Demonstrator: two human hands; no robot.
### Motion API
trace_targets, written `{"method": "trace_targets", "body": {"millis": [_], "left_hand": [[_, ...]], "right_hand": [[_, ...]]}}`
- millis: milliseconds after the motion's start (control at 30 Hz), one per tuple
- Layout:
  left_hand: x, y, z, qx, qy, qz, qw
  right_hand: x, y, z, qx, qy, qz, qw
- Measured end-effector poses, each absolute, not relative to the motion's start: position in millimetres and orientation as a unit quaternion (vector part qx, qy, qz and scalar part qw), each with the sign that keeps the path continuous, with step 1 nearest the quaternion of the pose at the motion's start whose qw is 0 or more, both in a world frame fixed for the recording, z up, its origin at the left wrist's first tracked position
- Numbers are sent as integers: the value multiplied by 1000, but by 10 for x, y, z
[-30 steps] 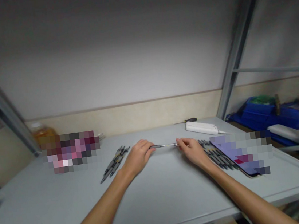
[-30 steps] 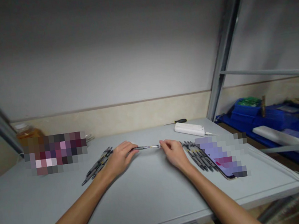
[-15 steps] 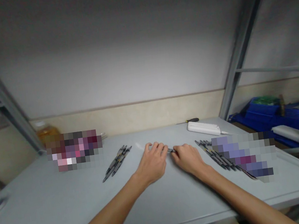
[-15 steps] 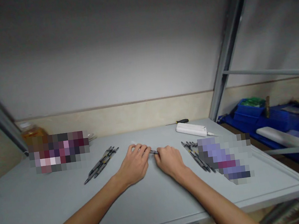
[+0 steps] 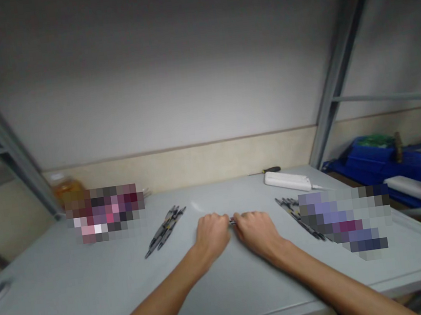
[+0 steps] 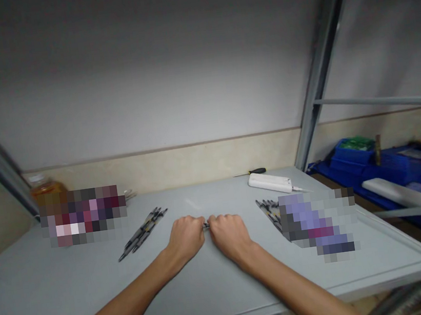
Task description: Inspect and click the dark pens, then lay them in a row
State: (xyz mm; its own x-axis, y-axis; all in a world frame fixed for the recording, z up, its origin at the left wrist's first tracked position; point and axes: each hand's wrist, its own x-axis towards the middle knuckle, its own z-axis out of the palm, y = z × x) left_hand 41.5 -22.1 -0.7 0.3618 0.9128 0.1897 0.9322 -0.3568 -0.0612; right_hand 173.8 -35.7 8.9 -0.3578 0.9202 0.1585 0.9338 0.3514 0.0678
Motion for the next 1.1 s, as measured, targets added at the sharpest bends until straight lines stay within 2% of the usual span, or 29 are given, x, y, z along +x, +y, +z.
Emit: {"method": "trace_targets", "body": {"millis": [267, 467, 733, 900, 1100], "left_hand": [[292, -140, -33, -863, -456, -216, -29], [227, -75, -35, -875, -431, -220, 7], [225, -27, -88, -875, -437, -205, 26], [216, -10, -94, -877, -407, -253, -31], [144, -12, -55, -846, -398, -337, -110]], "right_hand": [[1911, -187, 39, -507, -840, -140, 130], [1987, -160, -27, -444, -865, -136, 190], [2004, -142, -58, -424, -871, -132, 210], [2052, -158, -39, -442, -860, -115, 226], [2159, -84, -64, -465, -835, -52, 290]]}}
